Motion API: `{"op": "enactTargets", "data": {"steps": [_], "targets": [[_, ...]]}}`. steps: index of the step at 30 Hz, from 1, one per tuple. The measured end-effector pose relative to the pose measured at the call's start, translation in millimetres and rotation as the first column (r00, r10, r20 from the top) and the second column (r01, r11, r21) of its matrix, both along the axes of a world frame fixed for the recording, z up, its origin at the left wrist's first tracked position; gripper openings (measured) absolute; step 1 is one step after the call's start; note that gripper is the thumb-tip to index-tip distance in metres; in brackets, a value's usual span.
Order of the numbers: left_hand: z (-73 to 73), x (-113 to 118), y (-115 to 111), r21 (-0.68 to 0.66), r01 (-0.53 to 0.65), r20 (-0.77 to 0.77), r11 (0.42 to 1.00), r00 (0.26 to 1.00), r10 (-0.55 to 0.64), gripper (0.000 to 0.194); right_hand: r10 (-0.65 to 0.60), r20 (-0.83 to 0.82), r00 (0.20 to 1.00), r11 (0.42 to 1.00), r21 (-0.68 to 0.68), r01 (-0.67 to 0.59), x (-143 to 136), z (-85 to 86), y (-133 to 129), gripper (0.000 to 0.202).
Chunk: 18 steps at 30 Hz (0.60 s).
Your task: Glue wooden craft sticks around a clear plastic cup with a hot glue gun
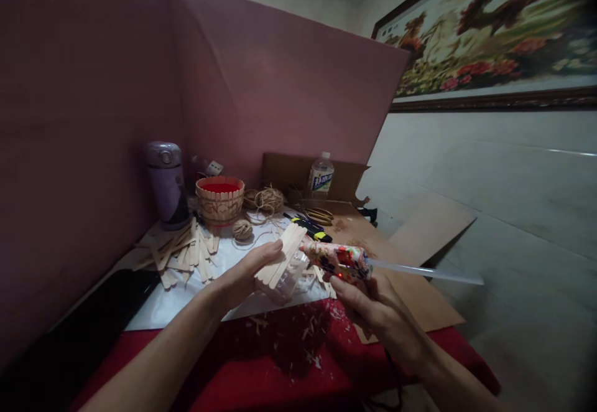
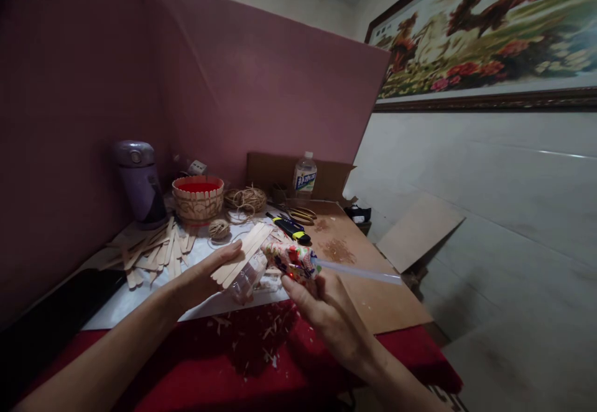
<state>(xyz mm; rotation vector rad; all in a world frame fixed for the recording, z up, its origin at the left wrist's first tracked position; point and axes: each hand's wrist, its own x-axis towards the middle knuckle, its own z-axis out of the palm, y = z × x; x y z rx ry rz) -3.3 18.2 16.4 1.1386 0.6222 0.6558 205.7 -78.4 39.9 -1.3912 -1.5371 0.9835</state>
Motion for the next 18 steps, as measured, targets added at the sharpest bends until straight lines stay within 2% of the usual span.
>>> {"op": "enactTargets", "data": {"steps": [3, 8, 14, 18], "targets": [[-0.3, 0, 0, 0.016, 0.005, -0.004, 1.000, 1.000, -0.005, 0.063, -0.019, -0.025, 1.000, 1.000, 0.010, 0.019, 0, 1.5, 0, 0.045], [-0.7, -1, 0, 0.002, 0.007, -0.006, 1.000, 1.000, -0.007, 0.063, 0.038, -0.078, 0.996, 0.999, 0.003, -0.038, -1, 2.3, -2, 0.038], [-7.7, -2, 2, -0.053, -0.008, 0.028, 0.999, 1.000, 0.010, 0.065, 0.057, -0.036, 0.998, 0.998, 0.022, -0.057, -2, 6.7, -2, 0.040], [-7.0, -2, 1, -0.046, -0.015, 0.019, 0.999, 1.000, 0.016, 0.065, 0.062, -0.024, 0.998, 0.997, 0.051, -0.061, -3, 12.0, -2, 0.036]]}}
